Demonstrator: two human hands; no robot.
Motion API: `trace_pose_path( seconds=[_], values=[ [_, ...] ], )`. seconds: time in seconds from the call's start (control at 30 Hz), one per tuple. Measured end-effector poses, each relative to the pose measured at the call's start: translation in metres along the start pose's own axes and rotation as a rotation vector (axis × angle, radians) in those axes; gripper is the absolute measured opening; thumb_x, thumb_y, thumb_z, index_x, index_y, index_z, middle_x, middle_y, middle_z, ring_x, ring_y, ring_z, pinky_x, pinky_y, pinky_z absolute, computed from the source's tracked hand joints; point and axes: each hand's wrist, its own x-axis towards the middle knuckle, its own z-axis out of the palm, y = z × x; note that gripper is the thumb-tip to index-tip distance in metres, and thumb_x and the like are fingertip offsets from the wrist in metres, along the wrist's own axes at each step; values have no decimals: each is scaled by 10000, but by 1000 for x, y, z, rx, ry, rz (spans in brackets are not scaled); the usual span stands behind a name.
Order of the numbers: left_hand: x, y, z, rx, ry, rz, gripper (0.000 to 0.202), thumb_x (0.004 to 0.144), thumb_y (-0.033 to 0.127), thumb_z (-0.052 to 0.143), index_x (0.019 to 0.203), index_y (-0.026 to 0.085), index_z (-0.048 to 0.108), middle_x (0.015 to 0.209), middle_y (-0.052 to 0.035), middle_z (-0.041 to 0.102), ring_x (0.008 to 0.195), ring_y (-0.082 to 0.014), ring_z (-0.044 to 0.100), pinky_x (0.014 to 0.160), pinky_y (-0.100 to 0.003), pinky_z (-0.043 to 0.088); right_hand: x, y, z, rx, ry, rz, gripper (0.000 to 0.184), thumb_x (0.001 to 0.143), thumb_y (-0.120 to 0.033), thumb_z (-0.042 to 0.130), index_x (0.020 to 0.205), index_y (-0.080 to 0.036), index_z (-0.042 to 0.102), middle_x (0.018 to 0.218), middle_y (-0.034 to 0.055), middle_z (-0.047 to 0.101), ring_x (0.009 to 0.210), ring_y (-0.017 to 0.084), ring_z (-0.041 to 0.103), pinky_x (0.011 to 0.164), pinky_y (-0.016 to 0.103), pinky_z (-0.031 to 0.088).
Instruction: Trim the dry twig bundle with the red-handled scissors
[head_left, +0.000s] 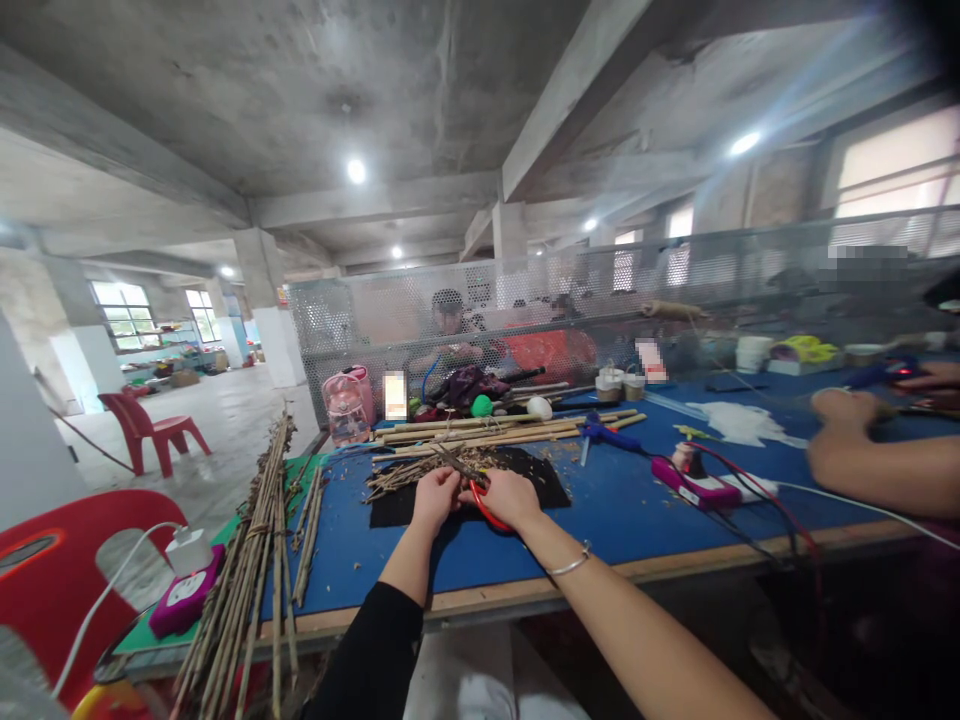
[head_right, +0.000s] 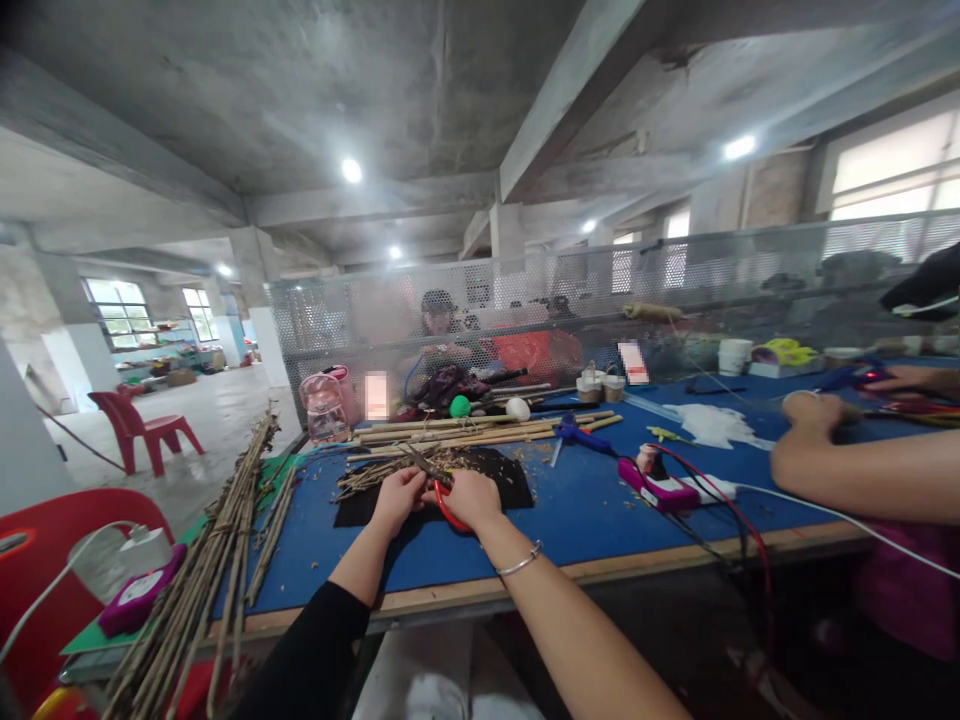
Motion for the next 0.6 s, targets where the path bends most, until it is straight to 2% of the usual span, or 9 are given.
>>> trace_pose_path(
  seconds=[0.2, 0.37, 0.6],
  values=[
    [1, -1, 1, -44, -12, 28, 211, 700, 353, 550, 681, 143, 544, 511, 17, 518, 434, -71, 463, 380, -156, 323, 0, 0, 1, 5, 71, -58, 574, 621, -688, 505, 897, -190, 579, 897, 78, 638, 878, 227, 587, 731, 287, 406],
    [3, -3, 2, -73, -36, 26, 211, 689, 348, 558, 748, 146, 568, 595, -10, 580, 510, -105, 533, 396, -167, 345, 1, 0, 1, 8, 73, -96, 558, 630, -656, 529, 907, -173, 566, 929, 90, 624, 920, 230, 566, 772, 294, 386],
    [0, 1, 3, -57, -41, 23, 232, 675, 327, 589, 801, 137, 632, 626, -15, 616, 431, -60, 447, 416, -172, 348, 2, 3, 5, 34, 69, -77, 504, 686, -633, 484, 916, -189, 554, 913, 79, 628, 886, 217, 576, 739, 294, 388]
  ],
)
